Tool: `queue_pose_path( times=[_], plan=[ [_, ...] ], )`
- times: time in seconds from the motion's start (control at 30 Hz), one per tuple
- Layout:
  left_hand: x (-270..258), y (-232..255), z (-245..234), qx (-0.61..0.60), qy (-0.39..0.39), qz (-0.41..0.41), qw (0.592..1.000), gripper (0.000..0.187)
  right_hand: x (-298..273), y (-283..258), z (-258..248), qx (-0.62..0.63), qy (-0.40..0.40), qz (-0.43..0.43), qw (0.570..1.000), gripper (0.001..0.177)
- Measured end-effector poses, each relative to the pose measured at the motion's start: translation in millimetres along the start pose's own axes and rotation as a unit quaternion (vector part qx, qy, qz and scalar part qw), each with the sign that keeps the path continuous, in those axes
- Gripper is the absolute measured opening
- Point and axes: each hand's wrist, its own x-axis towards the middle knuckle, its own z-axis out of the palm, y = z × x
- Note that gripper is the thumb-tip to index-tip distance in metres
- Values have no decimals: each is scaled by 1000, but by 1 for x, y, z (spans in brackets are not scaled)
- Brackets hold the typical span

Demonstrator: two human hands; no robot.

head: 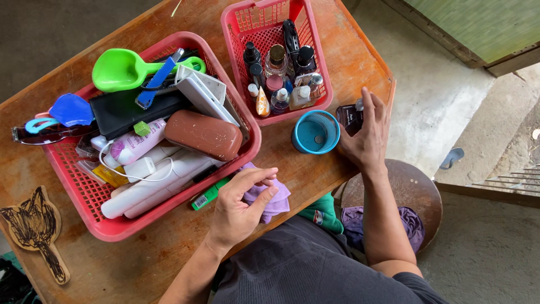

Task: The person wipes several cosmetic bottles and containers with a purple cloth, then places them into a red basket. The person handles perfume bottles, tubes, and small containers one at a time, wiping each before moving it to the basket.

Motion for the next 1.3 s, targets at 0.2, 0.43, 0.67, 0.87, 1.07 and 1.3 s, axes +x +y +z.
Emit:
queue_pose_path(
  times=[0.2,0.43,0.67,0.87,1.07,1.3],
  plan=[
    [-5,-1,-6,-3,21,-7,1000,33,-3,6,0,60,58,-22,996,84],
    [-27,-11,-25,-3,99,-8,995,30,-34,-28,4,138,288,-98,943,43],
    [-58,-21,-55,2,192,-18,981,19,-77,-115,11,331,67,-271,901,27],
    [-91,-22,-94,146,214,-90,962,12,-68,-174,26,243,-209,-315,893,35],
    [-109,-40,-91,264,192,-92,941,15,-62,-201,51,98,-241,-366,893,41],
    [-105,-65,-72,338,172,-58,923,30,-72,-201,66,109,-219,-375,894,36]
  ],
)
